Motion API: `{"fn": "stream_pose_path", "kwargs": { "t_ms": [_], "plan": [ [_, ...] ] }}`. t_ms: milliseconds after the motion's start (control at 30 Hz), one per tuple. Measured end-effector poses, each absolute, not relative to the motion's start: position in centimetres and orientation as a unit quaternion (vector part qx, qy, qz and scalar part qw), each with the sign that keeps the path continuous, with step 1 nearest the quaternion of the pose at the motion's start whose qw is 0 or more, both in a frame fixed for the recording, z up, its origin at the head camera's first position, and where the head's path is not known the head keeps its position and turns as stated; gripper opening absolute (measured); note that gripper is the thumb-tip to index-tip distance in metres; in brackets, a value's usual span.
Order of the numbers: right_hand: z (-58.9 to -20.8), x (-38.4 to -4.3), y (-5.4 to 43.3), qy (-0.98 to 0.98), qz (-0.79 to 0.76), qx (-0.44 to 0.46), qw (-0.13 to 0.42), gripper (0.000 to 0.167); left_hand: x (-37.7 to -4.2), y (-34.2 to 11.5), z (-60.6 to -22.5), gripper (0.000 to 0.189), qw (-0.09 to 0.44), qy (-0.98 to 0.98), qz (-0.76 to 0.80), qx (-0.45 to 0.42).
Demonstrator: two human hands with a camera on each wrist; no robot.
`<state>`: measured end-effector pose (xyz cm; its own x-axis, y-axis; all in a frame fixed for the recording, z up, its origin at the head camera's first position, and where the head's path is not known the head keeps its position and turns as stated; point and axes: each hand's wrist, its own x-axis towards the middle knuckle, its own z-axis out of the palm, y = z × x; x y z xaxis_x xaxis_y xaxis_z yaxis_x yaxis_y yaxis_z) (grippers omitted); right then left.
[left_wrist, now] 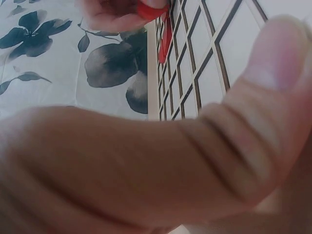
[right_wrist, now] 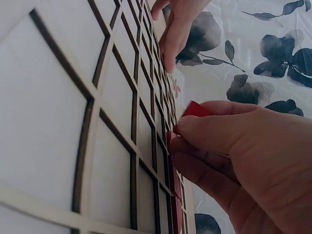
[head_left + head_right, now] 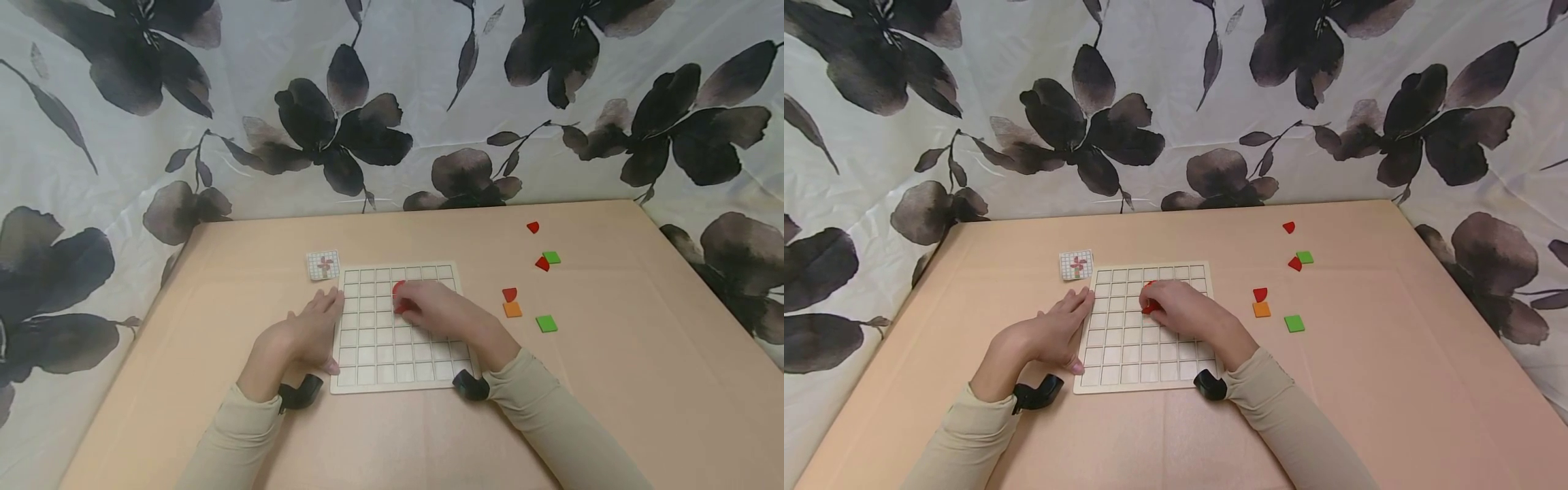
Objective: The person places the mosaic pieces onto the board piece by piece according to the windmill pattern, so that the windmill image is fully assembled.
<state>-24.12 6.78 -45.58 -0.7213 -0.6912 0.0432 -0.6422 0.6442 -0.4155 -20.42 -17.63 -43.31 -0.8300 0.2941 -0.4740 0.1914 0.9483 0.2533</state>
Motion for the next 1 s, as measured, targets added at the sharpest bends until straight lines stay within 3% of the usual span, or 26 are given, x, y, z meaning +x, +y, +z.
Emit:
{"fn": "stream_pose_path", "kwargs": {
  "t_ms": [167,433,767,1000],
  "plan": [
    [-45.28,-24.21,6.97,0.9,-0.221,-0.37,0.058,0.025,-20.46,-17.61,-43.17,0.132,0.264,0.951,0.1,0.127],
    [-45.2,-24.67,7.19,0.906,-0.248,-0.34,0.037,0.009,-20.47,-17.57,-42.95,0.132,0.266,0.95,0.103,0.127],
    [-45.11,-24.68,7.33,0.895,-0.242,-0.374,0.007,0.022,-20.34,-17.68,-42.91,0.131,0.265,0.95,0.102,0.132],
    [-45.34,-24.67,7.23,0.896,-0.26,-0.36,0.01,0.008,-20.26,-17.77,-42.94,0.131,0.263,0.949,0.103,0.137]
  ]
}}
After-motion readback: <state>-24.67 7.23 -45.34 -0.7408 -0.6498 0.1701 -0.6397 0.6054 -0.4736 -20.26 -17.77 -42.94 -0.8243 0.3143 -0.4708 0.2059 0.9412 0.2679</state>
